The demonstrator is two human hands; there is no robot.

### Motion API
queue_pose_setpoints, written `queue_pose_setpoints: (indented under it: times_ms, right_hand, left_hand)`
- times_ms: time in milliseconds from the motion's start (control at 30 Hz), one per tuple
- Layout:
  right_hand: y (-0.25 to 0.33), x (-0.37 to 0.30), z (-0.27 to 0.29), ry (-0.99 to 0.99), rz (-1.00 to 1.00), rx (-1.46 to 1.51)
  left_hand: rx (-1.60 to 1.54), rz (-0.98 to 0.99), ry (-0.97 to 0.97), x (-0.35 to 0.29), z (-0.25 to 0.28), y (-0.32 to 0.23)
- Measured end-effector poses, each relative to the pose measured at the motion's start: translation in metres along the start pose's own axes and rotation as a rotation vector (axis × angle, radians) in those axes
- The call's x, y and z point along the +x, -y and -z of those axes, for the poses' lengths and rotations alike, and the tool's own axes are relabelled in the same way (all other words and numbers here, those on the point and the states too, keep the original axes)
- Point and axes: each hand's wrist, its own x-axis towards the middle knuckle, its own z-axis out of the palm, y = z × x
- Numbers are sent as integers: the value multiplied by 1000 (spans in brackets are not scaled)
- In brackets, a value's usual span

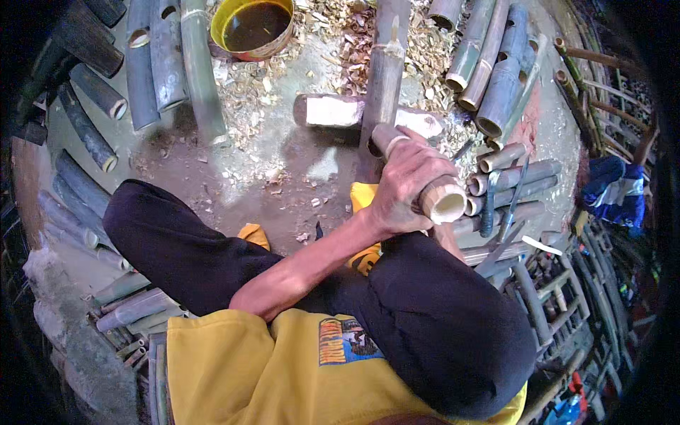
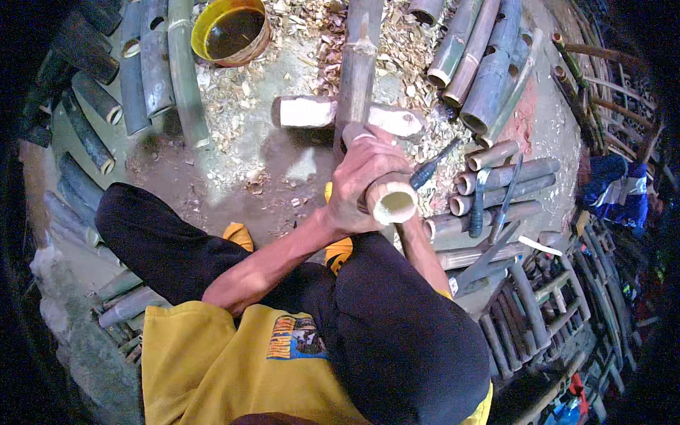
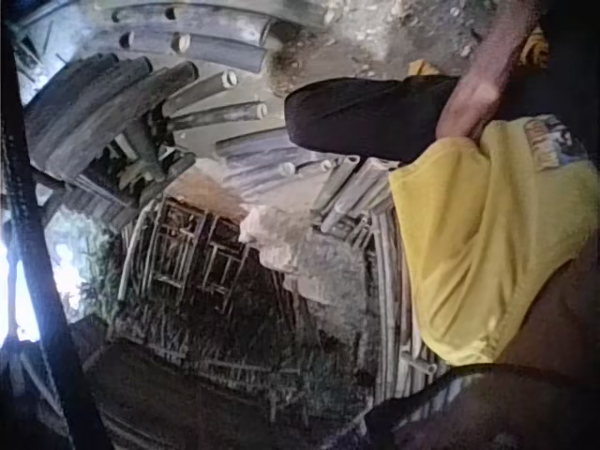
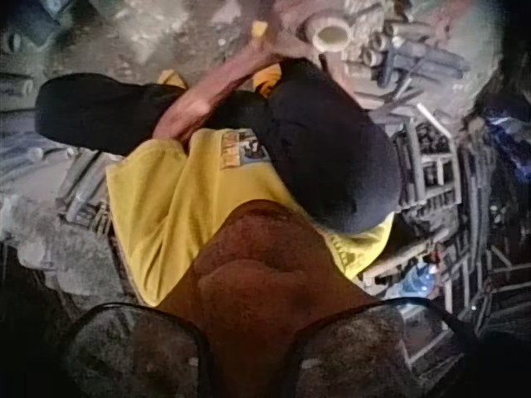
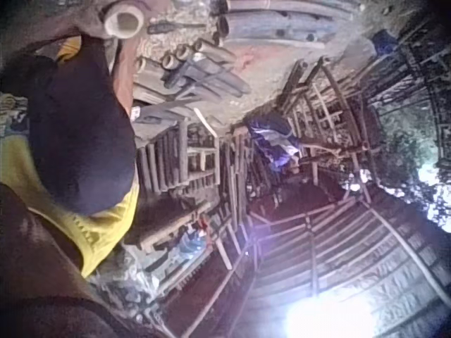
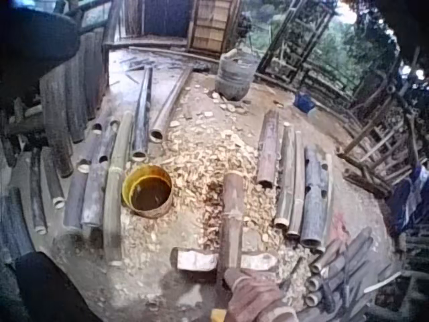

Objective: The person saws a bamboo pole with a hand saw, then uses a hammer and a chisel-like tool to create a rectangular hole in the pole.

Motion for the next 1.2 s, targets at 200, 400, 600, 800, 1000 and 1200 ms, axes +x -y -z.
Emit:
queue_pose_setpoints:
  times_ms: [200,400,600,800,1000,1200]
  right_hand:
    - [-1,-6,1,16,-6,-52]
    - [-1,-13,6,8,-2,-45]
    - [86,-12,94,-220,54,-218]
    - [124,-31,65,-300,423,-559]
    - [117,-12,65,-490,221,154]
    - [21,-79,72,-904,-77,281]
  left_hand:
    - [47,15,37,-23,-8,-9]
    - [0,58,39,-10,-4,2]
    - [-20,183,20,-9,2,10]
    - [-87,153,19,-8,-8,0]
    - [123,201,183,0,-18,10]
    - [239,106,257,5,-51,11]
